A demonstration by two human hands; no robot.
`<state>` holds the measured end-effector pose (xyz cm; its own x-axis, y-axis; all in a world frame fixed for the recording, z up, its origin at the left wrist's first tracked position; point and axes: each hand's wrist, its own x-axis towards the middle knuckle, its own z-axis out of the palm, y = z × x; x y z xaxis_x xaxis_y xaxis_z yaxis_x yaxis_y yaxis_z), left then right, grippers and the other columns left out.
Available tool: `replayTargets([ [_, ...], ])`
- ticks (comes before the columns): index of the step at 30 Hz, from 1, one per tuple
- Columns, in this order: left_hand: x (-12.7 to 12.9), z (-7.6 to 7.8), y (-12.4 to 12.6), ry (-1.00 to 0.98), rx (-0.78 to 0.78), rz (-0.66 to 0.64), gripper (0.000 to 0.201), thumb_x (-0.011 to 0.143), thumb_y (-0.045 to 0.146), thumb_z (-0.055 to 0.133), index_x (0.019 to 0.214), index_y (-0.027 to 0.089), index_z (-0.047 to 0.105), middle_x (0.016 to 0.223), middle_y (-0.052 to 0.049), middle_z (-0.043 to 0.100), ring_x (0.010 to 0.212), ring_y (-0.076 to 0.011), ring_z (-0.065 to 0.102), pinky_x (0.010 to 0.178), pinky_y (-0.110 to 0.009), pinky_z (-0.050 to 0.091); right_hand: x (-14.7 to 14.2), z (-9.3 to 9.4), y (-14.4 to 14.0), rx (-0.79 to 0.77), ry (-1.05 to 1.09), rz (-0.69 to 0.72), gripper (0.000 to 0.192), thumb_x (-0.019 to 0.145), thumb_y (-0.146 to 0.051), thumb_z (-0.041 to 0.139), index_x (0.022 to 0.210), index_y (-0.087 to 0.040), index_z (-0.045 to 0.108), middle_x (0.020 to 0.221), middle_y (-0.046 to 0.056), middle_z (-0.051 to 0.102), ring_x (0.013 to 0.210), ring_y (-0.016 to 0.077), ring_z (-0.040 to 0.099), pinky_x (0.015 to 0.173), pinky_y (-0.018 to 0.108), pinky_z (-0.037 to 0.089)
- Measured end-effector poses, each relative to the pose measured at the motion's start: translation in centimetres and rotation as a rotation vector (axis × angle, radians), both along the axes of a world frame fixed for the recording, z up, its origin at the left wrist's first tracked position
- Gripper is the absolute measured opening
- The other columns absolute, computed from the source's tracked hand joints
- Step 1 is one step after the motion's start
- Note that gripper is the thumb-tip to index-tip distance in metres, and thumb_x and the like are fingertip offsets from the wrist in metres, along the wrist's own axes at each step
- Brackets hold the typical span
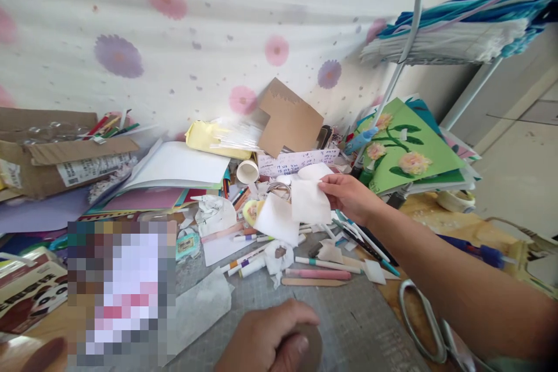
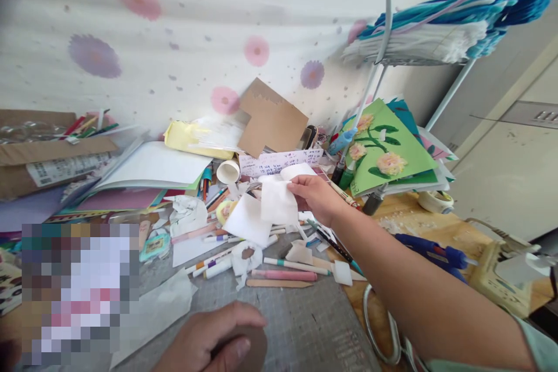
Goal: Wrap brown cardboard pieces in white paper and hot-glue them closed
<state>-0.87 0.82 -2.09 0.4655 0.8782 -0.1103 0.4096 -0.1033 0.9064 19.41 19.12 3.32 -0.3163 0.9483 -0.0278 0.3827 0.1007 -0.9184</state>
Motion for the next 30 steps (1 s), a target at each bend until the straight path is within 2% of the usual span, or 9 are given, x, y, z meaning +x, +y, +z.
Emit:
replayTargets([
  [4,0.4,0.9,0.1,-0.289,-0.347,0.248,0.030,0.081,0.032,0.047,0.109,0.022,0.053,0.078,0.000,0.058,0.059,-0.0136,0.060,0.054,-0.024,0.045,1.3,0.2,-5.8,-0.127,0.251,-0.034,0.029,0.075,-0.045,0.062,0.073,-0.017,0.055,0.059,-0.004,0.055,0.049,0.0096,0.053,0.049,0.024,0.044],
  [8,0.6,2.0,0.4,-0.414,-0.383,0.303,0.035,0.081,0.025,0.052,0.116,0.022,0.050,0.092,-0.003,0.062,0.066,-0.0141,0.063,0.058,-0.025,0.045,1.6,-0.5,-9.8,-0.179,0.342,-0.096,0.028,0.068,-0.043,0.069,0.074,-0.018,0.056,0.060,-0.003,0.058,0.048,0.0103,0.053,0.047,0.024,0.043],
  [11,0.5,2.3,0.4,-0.450,-0.449,0.304,0.024,0.082,0.032,0.056,0.101,0.018,0.059,0.098,-0.006,0.062,0.075,-0.0165,0.064,0.063,-0.027,0.046,1.2,-1.3,-11.8,-0.119,0.347,-0.178,0.022,0.069,-0.038,0.069,0.074,-0.020,0.058,0.061,-0.003,0.060,0.050,0.0112,0.055,0.047,0.024,0.044],
  [13,0.6,2.2,0.3,-0.505,-0.494,0.311,0.028,0.083,0.040,0.055,0.088,0.014,0.062,0.090,-0.006,0.064,0.074,-0.0173,0.064,0.064,-0.028,0.046,0.8,-1.5,-13.1,0.054,0.289,-0.158,0.011,0.071,-0.030,0.069,0.075,-0.023,0.062,0.067,-0.001,0.066,0.061,0.0143,0.060,0.056,0.027,0.048],
  [14,0.6,2.0,0.2,-0.547,-0.516,0.312,0.032,0.083,0.043,0.053,0.085,0.013,0.063,0.085,-0.007,0.065,0.072,-0.0171,0.064,0.064,-0.028,0.046,0.7,-1.5,-13.8,0.229,0.219,-0.071,0.007,0.073,-0.025,0.068,0.079,-0.024,0.065,0.074,0.000,0.069,0.069,0.0160,0.063,0.063,0.029,0.050],
  [17,0.7,1.8,0.0,-0.696,-0.579,0.287,0.038,0.085,0.046,0.048,0.088,0.012,0.065,0.075,-0.006,0.066,0.071,-0.0163,0.062,0.065,-0.029,0.048,0.7,-1.1,-15.9,0.870,-0.091,0.300,0.023,0.077,-0.010,0.062,0.095,-0.024,0.066,0.096,0.004,0.072,0.091,0.0183,0.064,0.083,0.033,0.050],
  [19,0.7,1.8,-0.1,-0.763,-0.601,0.259,0.033,0.084,0.041,0.053,0.093,0.013,0.066,0.078,-0.006,0.067,0.074,-0.0154,0.060,0.066,-0.028,0.048,0.8,-1.0,-16.7,1.059,-0.218,0.388,0.023,0.080,-0.008,0.058,0.099,-0.020,0.063,0.099,0.006,0.072,0.094,0.0176,0.062,0.084,0.031,0.051],
  [25,1.1,2.0,-0.1,-0.761,-0.582,0.312,0.025,0.070,0.018,0.072,0.094,0.014,0.066,0.083,-0.003,0.067,0.076,-0.0124,0.059,0.070,-0.023,0.045,1.2,-1.2,-16.6,1.080,-0.277,0.447,0.011,0.082,-0.012,0.058,0.090,-0.016,0.065,0.096,0.009,0.069,0.096,0.0212,0.059,0.082,0.036,0.050],
  [30,1.1,1.8,0.0,-0.663,-0.452,0.348,0.016,0.070,0.024,0.072,0.081,0.015,0.065,0.074,-0.001,0.063,0.068,-0.0117,0.055,0.065,-0.024,0.042,1.9,-1.2,-15.9,0.721,-0.013,0.394,0.006,0.081,-0.016,0.061,0.085,-0.018,0.065,0.092,0.008,0.068,0.087,0.0181,0.062,0.077,0.033,0.052],
])
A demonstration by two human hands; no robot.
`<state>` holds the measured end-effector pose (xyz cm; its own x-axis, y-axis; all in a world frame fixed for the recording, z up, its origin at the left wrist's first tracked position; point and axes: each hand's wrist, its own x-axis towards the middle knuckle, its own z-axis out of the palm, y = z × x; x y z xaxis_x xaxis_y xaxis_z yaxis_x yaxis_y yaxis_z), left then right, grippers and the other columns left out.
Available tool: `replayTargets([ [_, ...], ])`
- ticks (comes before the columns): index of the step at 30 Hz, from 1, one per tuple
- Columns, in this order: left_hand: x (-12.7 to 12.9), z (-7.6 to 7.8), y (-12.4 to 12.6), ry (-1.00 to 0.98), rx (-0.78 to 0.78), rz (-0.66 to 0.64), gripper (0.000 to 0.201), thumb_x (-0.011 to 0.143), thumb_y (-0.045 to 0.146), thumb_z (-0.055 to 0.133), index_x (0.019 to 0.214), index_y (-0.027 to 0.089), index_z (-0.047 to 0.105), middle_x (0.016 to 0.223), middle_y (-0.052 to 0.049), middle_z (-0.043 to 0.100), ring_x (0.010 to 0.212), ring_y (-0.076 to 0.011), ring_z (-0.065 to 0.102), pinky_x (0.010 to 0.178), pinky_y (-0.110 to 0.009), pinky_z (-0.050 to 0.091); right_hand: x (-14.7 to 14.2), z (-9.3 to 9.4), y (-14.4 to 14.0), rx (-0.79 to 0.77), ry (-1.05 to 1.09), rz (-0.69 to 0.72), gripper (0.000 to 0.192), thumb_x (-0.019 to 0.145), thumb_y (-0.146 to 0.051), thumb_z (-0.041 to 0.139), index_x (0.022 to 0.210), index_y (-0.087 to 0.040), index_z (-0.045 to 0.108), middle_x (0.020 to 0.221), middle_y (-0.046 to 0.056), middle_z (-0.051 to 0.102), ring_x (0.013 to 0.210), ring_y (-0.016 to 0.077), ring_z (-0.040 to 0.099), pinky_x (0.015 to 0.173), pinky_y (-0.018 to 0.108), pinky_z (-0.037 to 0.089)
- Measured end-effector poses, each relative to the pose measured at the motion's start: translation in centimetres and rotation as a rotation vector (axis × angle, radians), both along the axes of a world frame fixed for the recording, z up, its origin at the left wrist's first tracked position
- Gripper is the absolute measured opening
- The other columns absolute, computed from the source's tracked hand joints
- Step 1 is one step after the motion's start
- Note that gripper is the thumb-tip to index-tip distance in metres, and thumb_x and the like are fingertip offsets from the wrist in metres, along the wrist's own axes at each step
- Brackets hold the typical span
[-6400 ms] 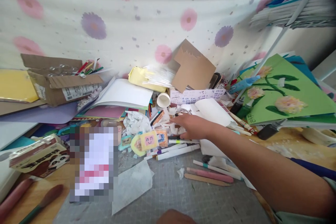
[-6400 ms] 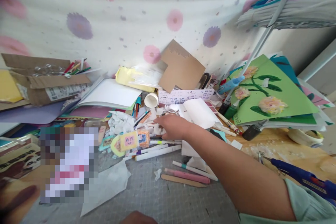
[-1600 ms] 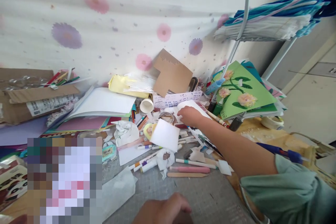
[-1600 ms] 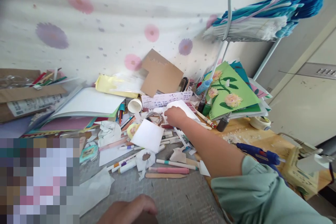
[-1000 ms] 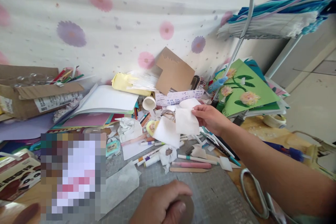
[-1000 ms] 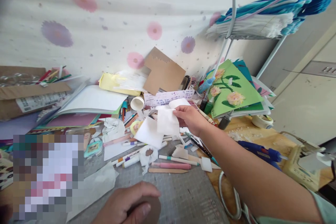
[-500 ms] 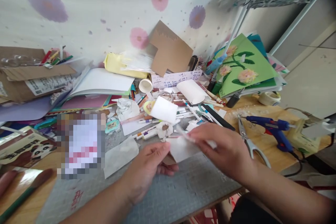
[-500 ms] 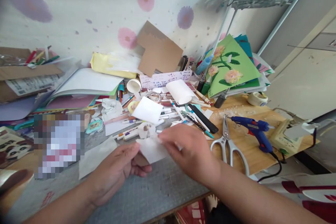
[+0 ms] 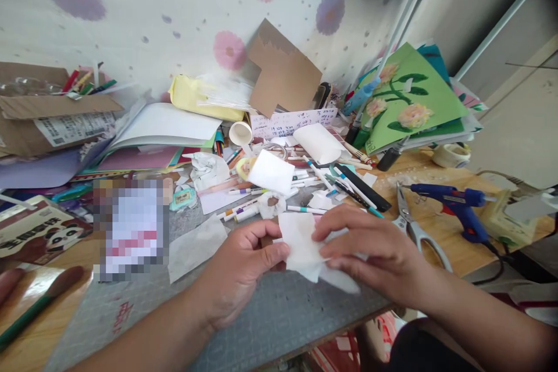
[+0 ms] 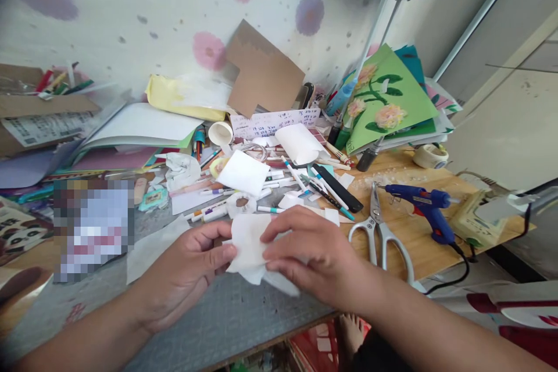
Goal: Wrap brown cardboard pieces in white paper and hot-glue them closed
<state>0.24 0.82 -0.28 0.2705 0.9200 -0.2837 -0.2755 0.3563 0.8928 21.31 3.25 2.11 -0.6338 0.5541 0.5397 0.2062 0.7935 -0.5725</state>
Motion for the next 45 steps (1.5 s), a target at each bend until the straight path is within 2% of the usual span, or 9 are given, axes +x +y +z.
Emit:
replayTargets([
  [3,-0.1,-0.2,0.0,0.081,0.051,-0.008,0.014,0.072,0.027,0.070,0.079,0.016,0.066,0.077,-0.002,0.065,0.071,-0.0132,0.055,0.066,-0.025,0.043,1.2,-0.6,1.1,-0.187,0.115,-0.349,0.007,0.085,-0.023,0.057,0.080,-0.022,0.063,0.080,0.003,0.068,0.074,0.0161,0.064,0.066,0.030,0.053],
  [7,-0.3,-0.3,0.0,0.160,0.089,0.007,0.012,0.073,0.028,0.069,0.079,0.018,0.067,0.074,-0.001,0.065,0.069,-0.0131,0.055,0.064,-0.025,0.042,2.9,-1.3,2.6,0.052,-0.144,-0.667,0.016,0.082,-0.029,0.058,0.092,-0.019,0.066,0.099,0.009,0.066,0.096,0.0260,0.059,0.088,0.044,0.045],
  [9,-0.3,-0.3,0.0,0.188,0.105,0.028,0.011,0.074,0.029,0.068,0.078,0.019,0.068,0.073,-0.001,0.065,0.068,-0.0131,0.055,0.064,-0.025,0.042,2.9,-1.3,2.4,0.026,-0.211,-0.620,0.028,0.081,-0.031,0.058,0.105,-0.018,0.064,0.116,0.012,0.060,0.111,0.0286,0.052,0.097,0.047,0.038],
  [13,-0.3,-0.4,-0.2,0.196,0.144,0.045,0.009,0.074,0.029,0.068,0.079,0.021,0.068,0.074,0.000,0.065,0.070,-0.0133,0.056,0.064,-0.024,0.042,0.7,-1.2,0.2,-0.642,-0.046,-0.370,0.038,0.082,-0.038,0.055,0.116,-0.020,0.055,0.110,0.009,0.063,0.100,0.0217,0.059,0.084,0.037,0.047],
  [18,-0.6,-0.6,-0.3,0.237,0.237,0.033,0.014,0.074,0.028,0.068,0.087,0.025,0.068,0.085,0.001,0.066,0.073,-0.0127,0.055,0.064,-0.023,0.042,-0.9,-1.4,-0.8,-1.126,0.081,-0.268,0.014,0.070,-0.029,0.066,0.072,-0.018,0.059,0.064,-0.002,0.058,0.057,0.0107,0.052,0.054,0.024,0.040],
  [25,-0.9,0.2,-0.2,0.420,0.437,0.316,0.026,0.081,0.029,0.058,0.106,0.028,0.057,0.105,-0.001,0.062,0.088,-0.0181,0.057,0.075,-0.028,0.044,0.9,-0.8,0.5,-0.989,0.241,-0.425,0.015,0.067,-0.024,0.064,0.061,-0.019,0.052,0.058,-0.005,0.049,0.056,0.0094,0.045,0.054,0.023,0.037],
  [28,-0.4,0.3,-0.7,0.399,0.452,0.223,0.047,0.076,0.028,0.063,0.119,0.029,0.043,0.091,0.000,0.063,0.073,-0.0167,0.059,0.066,-0.028,0.045,0.3,-0.8,-0.1,-1.055,0.303,-0.369,0.018,0.067,-0.028,0.064,0.062,-0.019,0.050,0.058,-0.005,0.050,0.054,0.0094,0.047,0.053,0.024,0.038],
  [33,0.3,-0.1,-1.5,0.383,0.406,-0.018,0.031,0.075,0.032,0.065,0.098,0.026,0.046,0.075,0.003,0.060,0.065,-0.0145,0.053,0.057,-0.025,0.042,-1.7,-0.8,-1.6,-1.267,0.541,-0.213,0.020,0.063,-0.025,0.071,0.066,-0.017,0.053,0.058,-0.005,0.056,0.050,0.0066,0.048,0.049,0.020,0.037],
  [45,0.1,-0.5,-1.4,0.528,0.453,0.018,0.039,0.071,0.030,0.070,0.102,0.026,0.046,0.078,0.000,0.063,0.071,-0.0192,0.058,0.063,-0.029,0.041,-3.2,-0.4,-2.1,-1.180,0.550,-0.127,0.018,0.066,-0.018,0.072,0.065,-0.017,0.054,0.059,-0.007,0.056,0.055,0.0056,0.046,0.053,0.018,0.035],
])
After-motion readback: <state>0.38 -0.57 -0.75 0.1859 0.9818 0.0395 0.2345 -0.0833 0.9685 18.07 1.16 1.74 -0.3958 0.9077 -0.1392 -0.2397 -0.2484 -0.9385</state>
